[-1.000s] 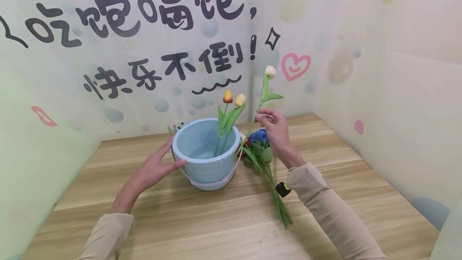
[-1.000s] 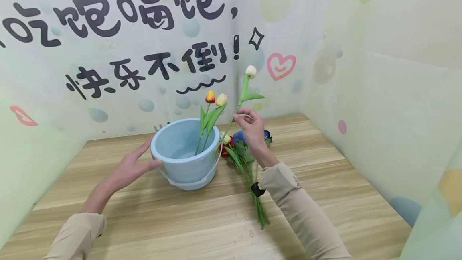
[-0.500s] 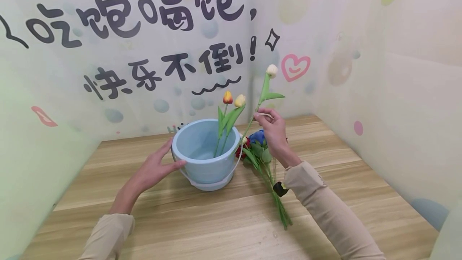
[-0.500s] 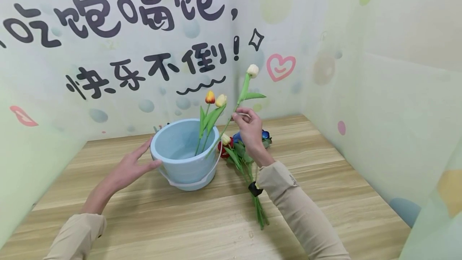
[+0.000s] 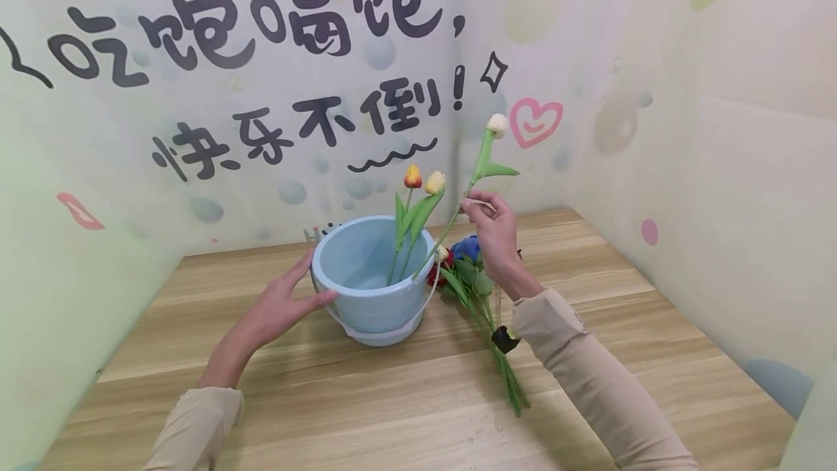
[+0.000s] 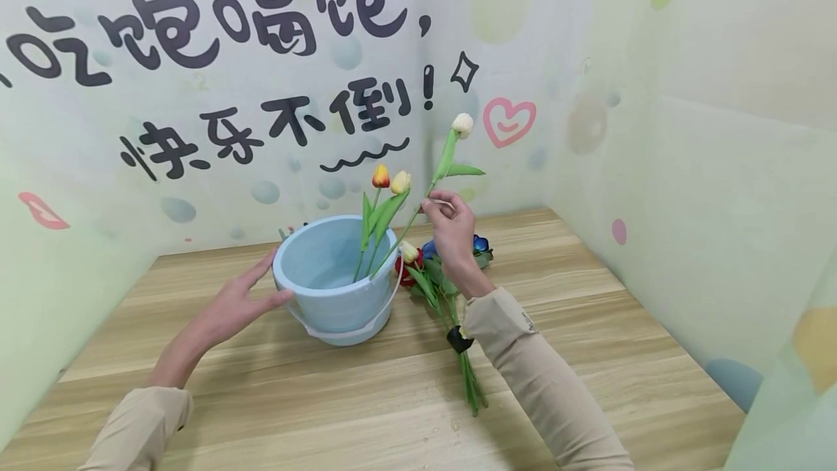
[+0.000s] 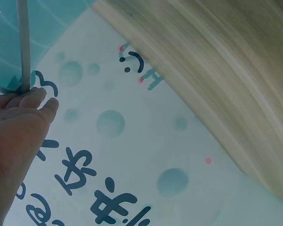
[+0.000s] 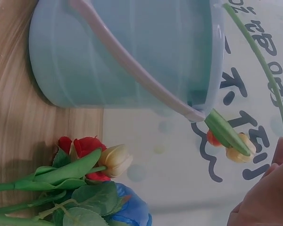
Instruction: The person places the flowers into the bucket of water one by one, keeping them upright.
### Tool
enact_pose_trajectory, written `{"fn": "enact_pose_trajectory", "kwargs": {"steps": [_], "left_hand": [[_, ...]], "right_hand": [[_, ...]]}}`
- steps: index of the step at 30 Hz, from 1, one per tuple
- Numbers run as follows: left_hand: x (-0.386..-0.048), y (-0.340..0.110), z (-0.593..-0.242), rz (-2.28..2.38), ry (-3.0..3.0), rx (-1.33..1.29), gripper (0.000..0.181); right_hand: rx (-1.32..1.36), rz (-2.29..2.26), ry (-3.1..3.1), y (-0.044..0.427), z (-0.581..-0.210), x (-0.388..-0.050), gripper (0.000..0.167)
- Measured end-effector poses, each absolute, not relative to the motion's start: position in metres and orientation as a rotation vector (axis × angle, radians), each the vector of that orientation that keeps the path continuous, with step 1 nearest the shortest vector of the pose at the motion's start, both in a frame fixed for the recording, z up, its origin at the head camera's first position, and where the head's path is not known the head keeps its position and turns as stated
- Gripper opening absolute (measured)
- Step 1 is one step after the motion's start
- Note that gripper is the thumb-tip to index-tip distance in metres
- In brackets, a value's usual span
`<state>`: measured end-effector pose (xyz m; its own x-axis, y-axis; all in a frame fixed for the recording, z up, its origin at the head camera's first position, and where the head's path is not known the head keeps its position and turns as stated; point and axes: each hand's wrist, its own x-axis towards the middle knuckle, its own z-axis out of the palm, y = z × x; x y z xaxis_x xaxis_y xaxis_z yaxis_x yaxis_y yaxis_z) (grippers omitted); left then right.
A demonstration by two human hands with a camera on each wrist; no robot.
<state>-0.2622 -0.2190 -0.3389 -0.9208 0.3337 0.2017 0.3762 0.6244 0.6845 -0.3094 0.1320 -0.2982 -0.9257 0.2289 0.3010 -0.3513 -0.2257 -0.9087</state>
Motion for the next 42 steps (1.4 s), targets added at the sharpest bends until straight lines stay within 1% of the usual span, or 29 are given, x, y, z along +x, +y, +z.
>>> {"fn": "enact_pose_trajectory", "kwargs": {"steps": [6, 15, 24, 31, 42], "left_hand": [[-0.262, -0.22, -0.339, -1.193, -2.791, -0.592, 0.09], [-0.262, -0.219, -0.338, -1.191, -2.793, -0.587, 0.09], [-0.263, -0.219, -0.338, -1.178, -2.771, -0.609, 0.089], [-0.263, -0.219, -0.339, -1.195, -2.768, -0.615, 0.089], [-0.263, -0.219, -0.34, -1.192, -2.765, -0.612, 0.089]], "right_hand": [[0.151, 2.187, -1.665, 0.13, -0.297, -0.31, 0.009], [0.175, 2.15, -1.692, 0.128, -0.304, -0.311, 0.018], [0.185, 2.079, -1.79, 0.122, -0.314, -0.311, 0.014], [0.221, 2.033, -1.831, 0.117, -0.321, -0.311, 0.019], [0.24, 1.953, -1.916, 0.109, -0.327, -0.31, 0.02]]}}
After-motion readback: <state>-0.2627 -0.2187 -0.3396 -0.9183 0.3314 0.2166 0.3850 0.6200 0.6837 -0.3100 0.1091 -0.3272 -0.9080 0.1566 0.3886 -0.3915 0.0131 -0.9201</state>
